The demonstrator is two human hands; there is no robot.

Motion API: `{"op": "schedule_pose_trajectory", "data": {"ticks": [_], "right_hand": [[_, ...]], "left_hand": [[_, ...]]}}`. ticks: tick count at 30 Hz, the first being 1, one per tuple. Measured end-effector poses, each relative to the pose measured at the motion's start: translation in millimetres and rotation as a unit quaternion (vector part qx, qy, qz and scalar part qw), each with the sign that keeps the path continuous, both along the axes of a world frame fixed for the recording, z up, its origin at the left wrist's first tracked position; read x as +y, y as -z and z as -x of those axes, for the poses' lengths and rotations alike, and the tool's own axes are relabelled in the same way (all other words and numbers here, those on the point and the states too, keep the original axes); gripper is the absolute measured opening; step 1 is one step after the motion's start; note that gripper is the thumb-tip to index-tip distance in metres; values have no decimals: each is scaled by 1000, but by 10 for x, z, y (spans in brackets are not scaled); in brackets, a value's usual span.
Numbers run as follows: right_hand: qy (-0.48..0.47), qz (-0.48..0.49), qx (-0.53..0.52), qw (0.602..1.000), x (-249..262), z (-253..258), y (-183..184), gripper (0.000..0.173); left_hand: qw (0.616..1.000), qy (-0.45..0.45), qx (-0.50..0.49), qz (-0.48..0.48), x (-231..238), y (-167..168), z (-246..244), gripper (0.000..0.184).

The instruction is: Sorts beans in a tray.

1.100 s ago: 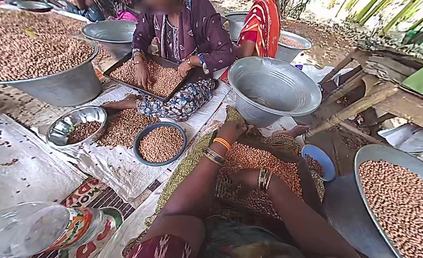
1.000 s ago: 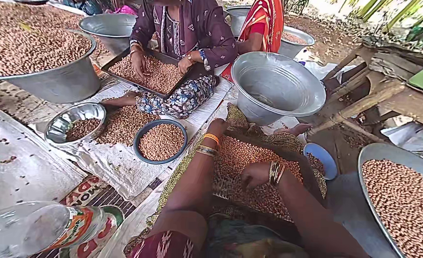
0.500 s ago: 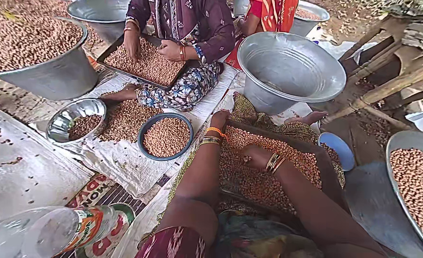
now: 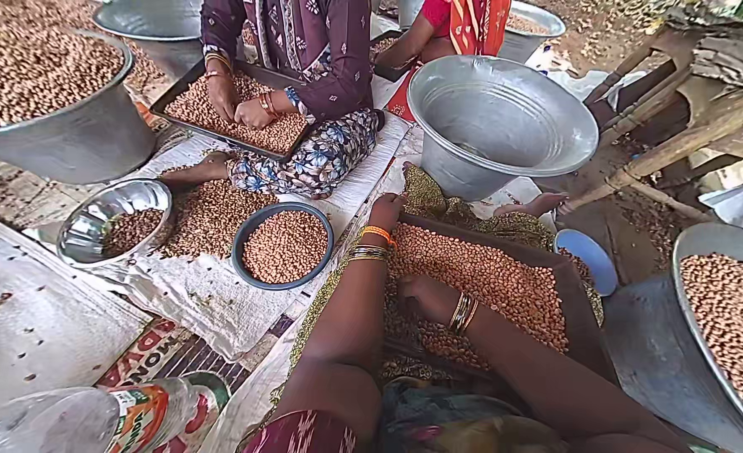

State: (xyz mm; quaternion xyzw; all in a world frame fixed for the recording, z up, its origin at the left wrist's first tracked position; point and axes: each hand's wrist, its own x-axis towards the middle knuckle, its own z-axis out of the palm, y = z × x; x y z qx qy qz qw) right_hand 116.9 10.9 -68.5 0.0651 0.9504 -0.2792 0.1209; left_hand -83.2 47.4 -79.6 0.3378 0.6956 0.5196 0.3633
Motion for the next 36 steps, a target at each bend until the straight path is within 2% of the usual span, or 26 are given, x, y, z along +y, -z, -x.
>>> {"op": "schedule_pose_trajectory", "data": {"ticks": [3, 5, 10, 12, 15, 18, 20, 22, 24, 26, 29, 32, 34, 36], "right_hand": [[133, 21, -9, 991, 67, -13, -99, 24], [157, 30, 12, 987, 37, 33, -69, 29], [132, -2, 98, 986, -55, 107, 3, 27], [142, 11, 89, 986, -10, 85, -16, 27], [122, -11, -54, 991, 79, 67, -40, 35], [225, -56, -149, 961, 121, 68, -55, 43], [278, -98, -175, 940, 141, 65, -106, 44], [255, -76, -132, 955, 115, 35, -138, 41], [162, -5, -12, 987, 50, -8, -45, 29], [63, 2, 45, 997, -53, 29, 68, 23], [19, -72, -65, 995, -208, 128, 12, 27], [26, -111, -91, 989, -306, 166, -38, 26], [45, -106, -123, 986, -311, 178, -46, 28], [60, -55, -119, 990, -238, 148, 8, 29]], "left_hand": [[986, -55, -151, -35, -42, -10, -32, 46], [977, -71, -196, -37, -67, -15, -19, 47], [990, -55, -124, -35, -44, 6, -17, 43], [994, -46, -97, -31, -29, 19, -9, 42], [997, -38, -61, -22, 17, 55, -15, 40], [998, -31, -49, -16, 8, 40, -13, 36], [998, -29, -46, -21, 3, 48, -13, 36], [998, -27, -42, -26, 6, 55, -9, 37], [999, -24, -37, -27, 19, 66, -15, 37], [999, -18, -26, -22, 20, 58, -14, 38], [1000, -9, 0, -6, 5, 32, -29, 39], [1000, -8, 26, 0, 10, 44, -18, 38], [998, -12, 54, 2, 28, 65, -16, 36], [994, -29, 105, -1, 26, 46, -44, 36]]}}
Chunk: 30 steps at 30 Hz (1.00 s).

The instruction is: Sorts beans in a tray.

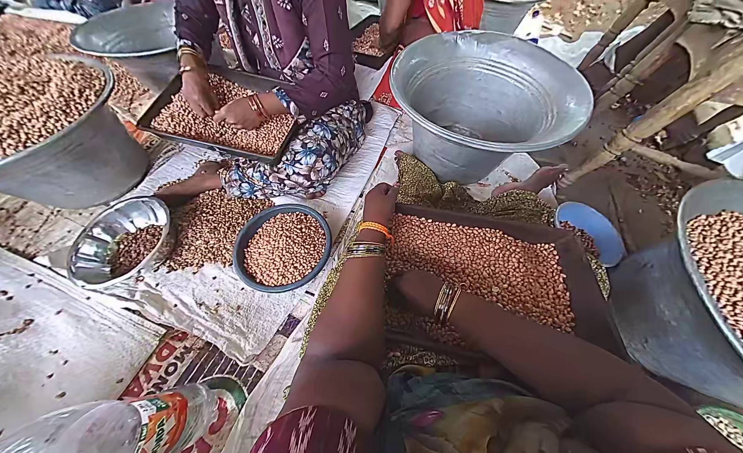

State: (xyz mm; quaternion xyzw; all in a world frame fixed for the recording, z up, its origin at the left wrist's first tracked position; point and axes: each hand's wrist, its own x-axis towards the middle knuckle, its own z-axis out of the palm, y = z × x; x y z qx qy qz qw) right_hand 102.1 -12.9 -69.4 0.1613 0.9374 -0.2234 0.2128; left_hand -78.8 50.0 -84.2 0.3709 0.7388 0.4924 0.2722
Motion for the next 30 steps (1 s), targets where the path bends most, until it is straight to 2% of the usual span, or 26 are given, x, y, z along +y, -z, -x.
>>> {"op": "schedule_pose_trajectory", "data": {"ticks": [4, 6, 8, 10, 11, 13, 15, 17, 19, 20, 22, 23, 25, 27, 29, 30], "right_hand": [[76, 117, 158, 978, 155, -93, 97, 26], [69, 103, 136, 983, 184, -102, 45, 28], [21, 121, 96, 988, 249, -118, -51, 29], [9, 134, 129, 982, 448, -229, -88, 22], [49, 129, 137, 981, 588, -321, -161, 21], [187, 105, 137, 967, 934, -594, -352, 24], [368, 79, 165, 912, 1345, -1004, -450, 25], [519, 14, 234, 822, 1712, -1463, -465, 23], [597, -104, 247, 756, 1909, -1827, -502, 28], [610, -148, 240, 740, 1953, -1936, -526, 31], [586, -180, 245, 751, 1960, -1958, -537, 36], [556, -165, 261, 772, 1919, -1870, -528, 35], [459, -81, 277, 840, 1754, -1599, -500, 29], [308, -8, 264, 914, 1578, -1334, -404, 28], [195, -24, 219, 956, 1421, -1084, -261, 29], [174, -45, 171, 969, 1338, -975, -199, 32]], "left_hand": [[990, -12, 132, -48, -251, -259, -302, 31], [983, 48, 172, -39, -296, -281, -438, 30], [969, 123, 216, 3, -160, -246, -439, 29], [954, 167, 240, 61, -56, -276, -438, 28], [950, 175, 246, 74, -44, -291, -433, 28], [948, 180, 249, 87, -55, -303, -416, 28], [946, 179, 251, 98, -41, -296, -402, 28], [944, 181, 252, 114, -19, -284, -343, 28], [942, 183, 247, 137, -47, -309, -286, 27], [940, 185, 243, 149, -60, -338, -268, 27], [935, 204, 237, 170, -77, -384, -240, 26], [928, 220, 240, 182, -85, -400, -240, 26], [909, 263, 253, 202, -97, -428, -271, 25], [891, 294, 272, 214, -93, -441, -315, 24], [883, 288, 294, 226, -101, -446, -322, 23], [882, 275, 302, 236, -113, -455, -319, 22]]}}
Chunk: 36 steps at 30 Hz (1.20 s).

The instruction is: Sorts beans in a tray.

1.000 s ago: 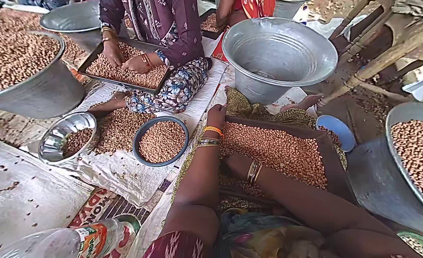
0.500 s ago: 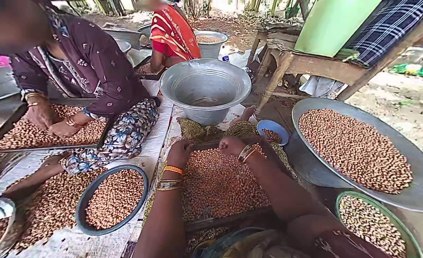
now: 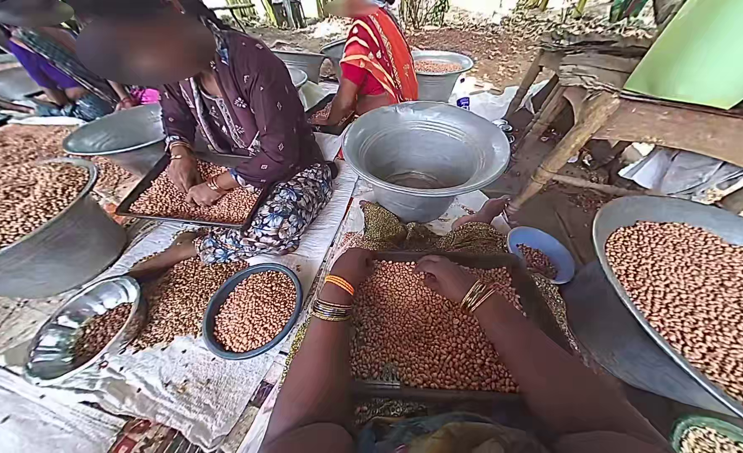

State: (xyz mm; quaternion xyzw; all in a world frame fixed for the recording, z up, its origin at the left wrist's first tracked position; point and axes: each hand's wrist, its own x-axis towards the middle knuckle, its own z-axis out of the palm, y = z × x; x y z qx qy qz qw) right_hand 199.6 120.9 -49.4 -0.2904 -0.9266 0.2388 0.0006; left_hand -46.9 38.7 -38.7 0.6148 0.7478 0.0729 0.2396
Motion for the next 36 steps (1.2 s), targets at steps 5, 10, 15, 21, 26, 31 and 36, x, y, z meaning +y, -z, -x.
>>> {"op": "schedule_pose_trajectory", "data": {"ticks": [5, 10, 15, 21, 26, 31, 36], "right_hand": [[-136, 74, -158, 975, -335, 201, -54, 41], [-189, 224, -60, 954, -384, 262, -97, 23], [12, 48, 23, 999, -419, 678, 89, 30], [13, 10, -41, 999, -459, 796, 253, 27], [134, 184, 64, 972, -286, 521, 170, 28], [293, 515, 306, 745, -351, 401, 81, 17], [227, 519, 218, 794, -334, 250, -85, 40]], "left_hand": [[997, -42, 43, 55, -15, -66, -36, 26], [994, -45, 72, 70, -9, -22, -98, 26], [995, -59, 60, 62, 14, 69, -106, 26], [991, -71, 71, 85, -25, 34, -174, 27], [994, -46, 61, 83, -14, 69, -155, 26], [975, 61, -196, -82, -20, 158, -121, 19], [966, 69, -183, -171, 5, 211, -144, 16]]}}
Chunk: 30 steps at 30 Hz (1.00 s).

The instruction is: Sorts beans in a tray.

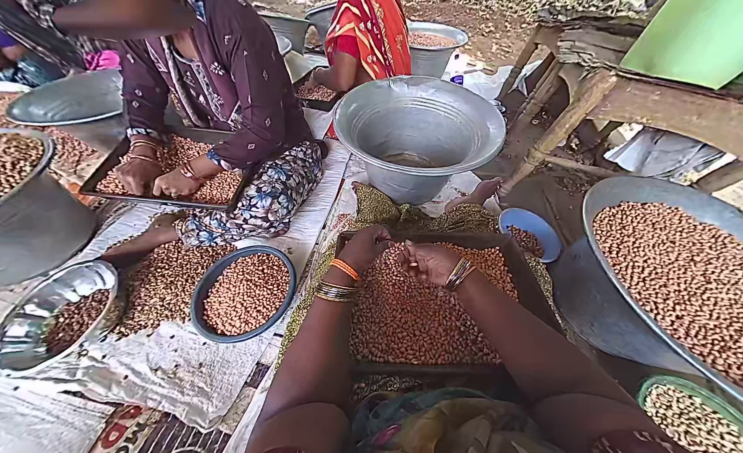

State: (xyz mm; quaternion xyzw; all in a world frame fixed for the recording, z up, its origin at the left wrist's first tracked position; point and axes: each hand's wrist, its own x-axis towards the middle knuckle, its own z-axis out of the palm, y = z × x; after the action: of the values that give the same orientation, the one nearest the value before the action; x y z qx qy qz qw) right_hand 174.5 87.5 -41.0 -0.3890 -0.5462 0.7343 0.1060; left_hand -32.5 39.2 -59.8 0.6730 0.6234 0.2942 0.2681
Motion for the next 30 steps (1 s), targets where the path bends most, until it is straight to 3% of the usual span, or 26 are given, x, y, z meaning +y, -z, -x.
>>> {"op": "schedule_pose_trajectory", "data": {"ticks": [2, 4, 6, 10, 13, 16, 18, 20, 22, 24, 27, 30], "right_hand": [[-172, -182, -84, 964, 142, -247, -131, 18], [-311, -311, -189, 878, 249, -444, -263, 20], [-354, -361, -242, 828, 234, -566, -257, 23], [-362, -396, -315, 783, 177, -592, -26, 24], [-345, -371, -299, 809, 247, -581, -25, 24], [-237, -270, -141, 923, 405, -763, -8, 7], [-194, -188, -80, 959, 437, -878, -60, 5], [-233, -220, -142, 936, 393, -953, -184, 15], [-313, -307, -233, 868, 328, -1003, -227, 21], [-345, -366, -253, 827, 301, -1069, -119, 25], [-349, -382, -278, 809, 250, -1089, -32, 26], [-371, -378, -310, 790, 273, -1004, -50, 26]], "left_hand": [[995, -36, 88, 32, 14, 28, 24, 17], [985, -29, 146, 82, 53, 23, 8, 17], [977, -10, 171, 127, 86, 33, -20, 19], [975, -51, 182, 118, 69, -28, -46, 18], [978, -3, 170, 121, -5, -104, 9, 14], [950, 65, 219, 215, -103, -257, -6, 19], [923, 53, 272, 265, -122, -255, -48, 25], [904, 21, 304, 299, -120, -210, -132, 26], [884, 4, 334, 327, -119, -211, -242, 27], [867, 4, 359, 346, -115, -266, -339, 27], [863, 31, 364, 350, -72, -207, -384, 28], [887, 98, 321, 317, -4, -80, -311, 27]]}}
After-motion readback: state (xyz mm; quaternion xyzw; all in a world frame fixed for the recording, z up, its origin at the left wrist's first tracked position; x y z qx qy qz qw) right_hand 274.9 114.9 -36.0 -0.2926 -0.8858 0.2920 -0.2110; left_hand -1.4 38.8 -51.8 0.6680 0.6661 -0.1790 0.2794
